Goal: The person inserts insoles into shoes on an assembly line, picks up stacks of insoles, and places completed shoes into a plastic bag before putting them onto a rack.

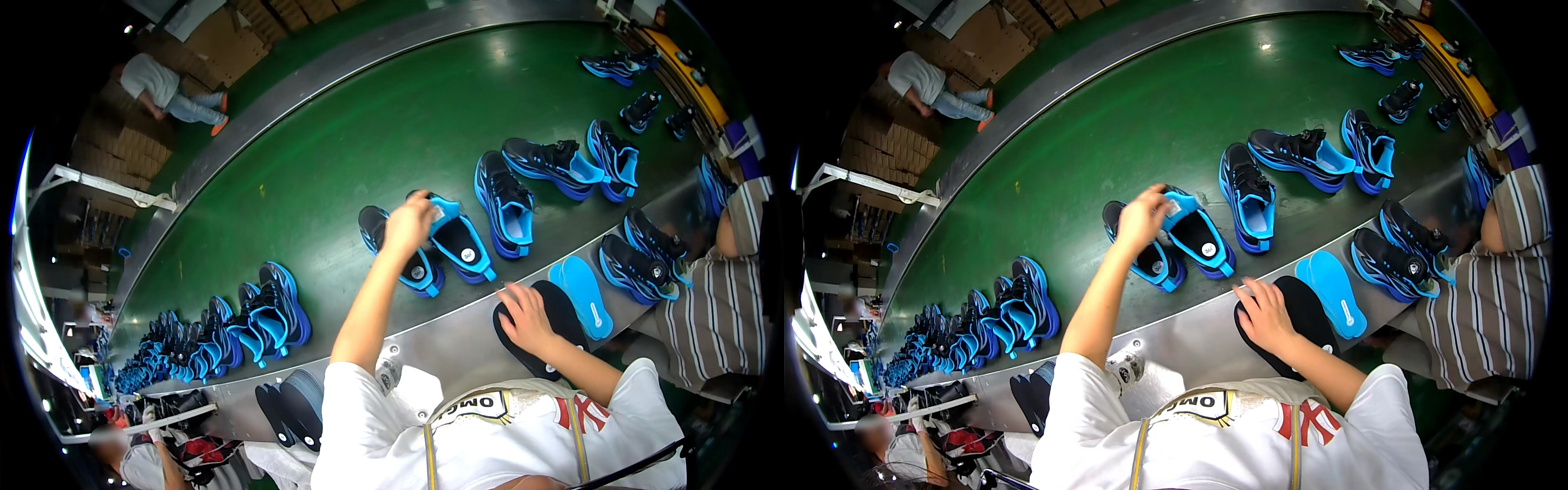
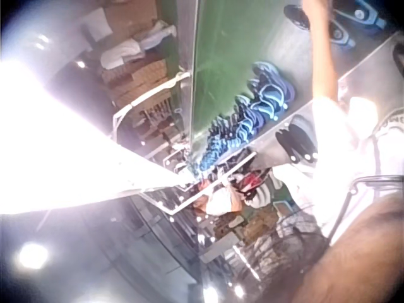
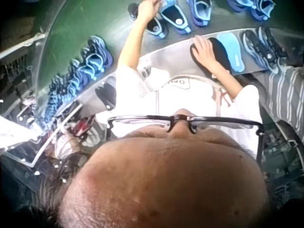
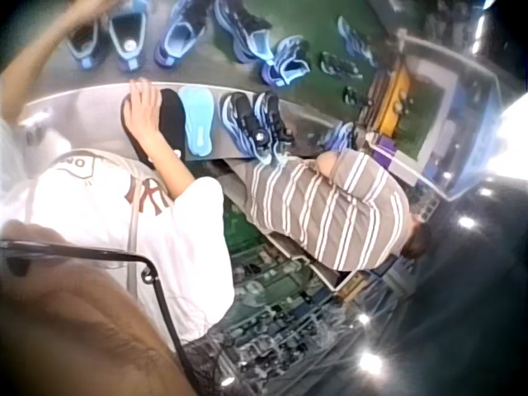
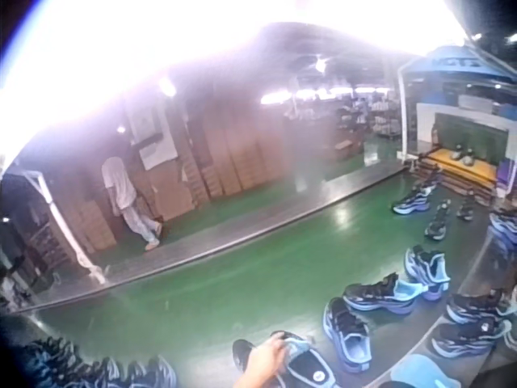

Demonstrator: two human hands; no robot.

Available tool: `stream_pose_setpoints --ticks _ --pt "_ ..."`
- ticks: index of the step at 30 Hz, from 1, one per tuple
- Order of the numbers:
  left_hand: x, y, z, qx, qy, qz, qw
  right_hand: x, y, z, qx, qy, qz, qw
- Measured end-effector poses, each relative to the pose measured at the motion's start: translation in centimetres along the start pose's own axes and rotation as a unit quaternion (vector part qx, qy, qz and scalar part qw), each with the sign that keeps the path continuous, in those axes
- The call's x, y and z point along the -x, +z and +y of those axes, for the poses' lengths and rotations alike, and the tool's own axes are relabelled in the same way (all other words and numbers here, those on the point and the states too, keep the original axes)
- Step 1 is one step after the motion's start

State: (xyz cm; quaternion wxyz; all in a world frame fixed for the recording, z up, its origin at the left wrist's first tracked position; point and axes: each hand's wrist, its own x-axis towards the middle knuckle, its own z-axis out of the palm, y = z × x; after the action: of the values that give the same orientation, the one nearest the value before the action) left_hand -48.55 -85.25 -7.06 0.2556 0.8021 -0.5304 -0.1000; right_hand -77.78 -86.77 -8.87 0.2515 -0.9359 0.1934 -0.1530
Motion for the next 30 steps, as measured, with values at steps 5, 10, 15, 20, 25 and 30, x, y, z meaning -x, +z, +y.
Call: stream_pose_setpoints --ticks 5,10,15,20,25,30 --pt "-2.1 -4.8 -3.5 0.423 -0.128 0.187 0.877 9.1 -1.0 0.5 0.019 0.11 -0.083 0.99" --pt "-4.4 -5.1 0.4 0.608 -0.181 0.165 0.756 11.7 -1.1 1.2 0.042 0.135 -0.119 0.983" --pt "-4.8 2.5 9.2 0.26 -0.088 -0.038 0.961 11.1 -2.9 1.2 -0.026 0.152 -0.095 0.983" --pt "-3.6 9.0 8.0 -0.063 0.052 -0.154 0.985 6.5 -8.3 0.4 -0.167 0.163 -0.017 0.972" --pt "-6.2 10.8 7.8 0.102 0.022 -0.022 0.994 1.4 -12.4 4.7 -0.073 0.146 0.095 0.982" --pt "-7.0 11.4 6.9 0.321 -0.186 -0.132 0.919 -4.4 -13.9 6.8 -0.009 0.05 0.087 0.995"
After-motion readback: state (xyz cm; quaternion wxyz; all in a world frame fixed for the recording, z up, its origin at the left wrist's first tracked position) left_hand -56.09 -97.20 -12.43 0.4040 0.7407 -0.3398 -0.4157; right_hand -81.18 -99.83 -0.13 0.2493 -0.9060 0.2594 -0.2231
